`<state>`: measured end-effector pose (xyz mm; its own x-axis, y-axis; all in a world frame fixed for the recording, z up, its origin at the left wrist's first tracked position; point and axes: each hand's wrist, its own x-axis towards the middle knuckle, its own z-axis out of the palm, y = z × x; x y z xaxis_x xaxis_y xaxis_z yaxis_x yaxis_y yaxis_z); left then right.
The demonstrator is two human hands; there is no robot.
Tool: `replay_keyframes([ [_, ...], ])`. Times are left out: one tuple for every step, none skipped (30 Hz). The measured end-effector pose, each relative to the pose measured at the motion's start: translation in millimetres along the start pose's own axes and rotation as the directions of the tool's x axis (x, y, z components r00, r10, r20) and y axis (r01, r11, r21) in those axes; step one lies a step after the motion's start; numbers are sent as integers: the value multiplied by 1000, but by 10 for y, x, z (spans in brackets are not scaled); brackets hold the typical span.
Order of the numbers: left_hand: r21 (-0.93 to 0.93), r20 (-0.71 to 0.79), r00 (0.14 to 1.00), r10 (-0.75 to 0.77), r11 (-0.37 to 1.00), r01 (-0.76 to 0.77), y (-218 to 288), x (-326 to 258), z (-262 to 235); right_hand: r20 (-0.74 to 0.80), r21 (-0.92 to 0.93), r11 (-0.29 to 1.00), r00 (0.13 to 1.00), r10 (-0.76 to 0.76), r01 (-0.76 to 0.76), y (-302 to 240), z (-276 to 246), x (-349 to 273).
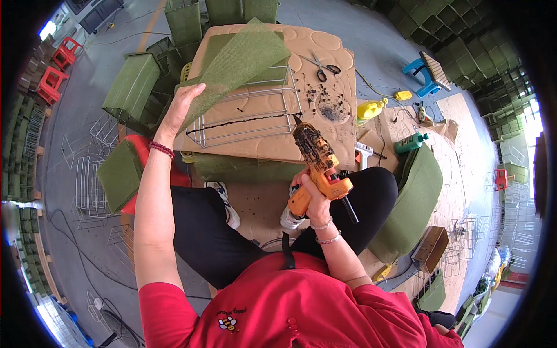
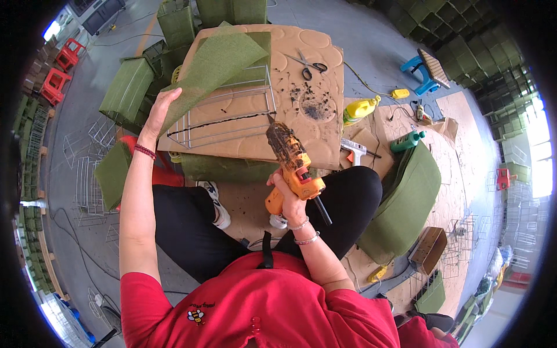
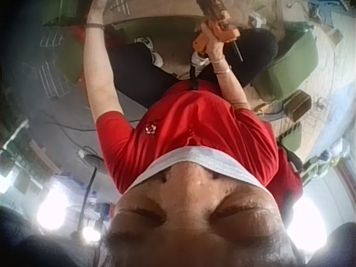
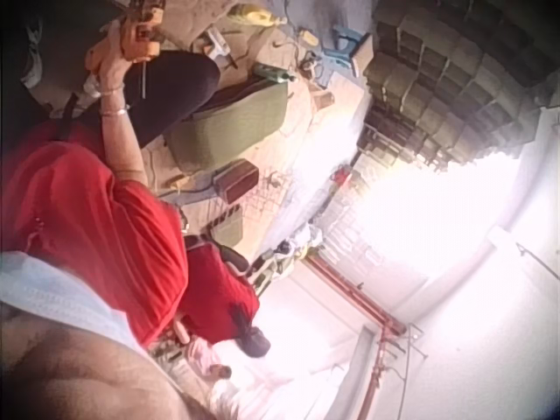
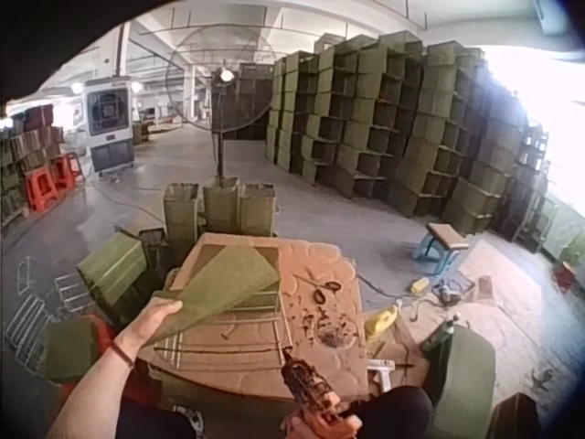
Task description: Applying hot glue to attach green mesh fabric to a wire frame to assemble containers.
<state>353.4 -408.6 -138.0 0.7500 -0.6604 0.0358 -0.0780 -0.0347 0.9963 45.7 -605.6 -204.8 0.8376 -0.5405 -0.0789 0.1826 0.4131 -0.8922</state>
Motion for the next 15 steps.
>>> replay_keyframes([
  [0,0,1000,0,1000,0,15,-6,12,-11,-2,1000,1000,11,-11,-2,9,-6],
  [1,1,1000,2,1000,-2,38,-13,25,-12,-2,1000,1000,11,-11,11,-4,-2],
  [3,2,1000,4,1000,-4,49,-13,37,-5,11,1000,1000,6,-5,36,-28,6],
  [2,2,1000,4,1000,-4,46,-12,44,1,24,1000,1000,1,-1,43,-30,7],
  [-21,-2,1000,11,1000,-11,41,-4,50,1,23,1000,1000,1,-1,37,-25,10],
  [-45,-5,1000,18,999,-18,35,3,51,-8,29,1000,1000,-5,5,19,-11,18],
  [-45,-7,1000,18,999,-18,22,7,38,-14,35,999,1000,-10,10,-2,8,23],
  [-38,-3,1000,17,999,-17,-2,11,16,-12,35,999,1000,-10,10,-14,22,18],
  [-31,1,1000,16,999,-16,-19,11,-2,-13,24,1000,1000,-4,4,-21,37,10],
  [-31,0,1000,16,999,-16,-21,12,-9,-15,13,1000,1000,1,-1,-23,46,5],
  [-30,6,1000,8,1000,-7,-24,12,-16,-14,12,1000,1000,1,-1,-18,48,2],
  [-28,12,1000,-1,1000,1,-26,9,-22,-12,-1,1000,1000,9,-9,-11,48,-1],
  [-29,14,1000,-1,1000,1,-1,4,6,-13,-15,1000,1000,15,-16,-6,47,-1],
  [-25,-1,1000,6,1000,-6,34,-10,46,-15,-15,1000,1000,15,-15,-5,46,1],
  [-21,-15,1000,14,1000,-14,53,-14,70,-33,18,1000,999,7,-7,-6,44,6],
])
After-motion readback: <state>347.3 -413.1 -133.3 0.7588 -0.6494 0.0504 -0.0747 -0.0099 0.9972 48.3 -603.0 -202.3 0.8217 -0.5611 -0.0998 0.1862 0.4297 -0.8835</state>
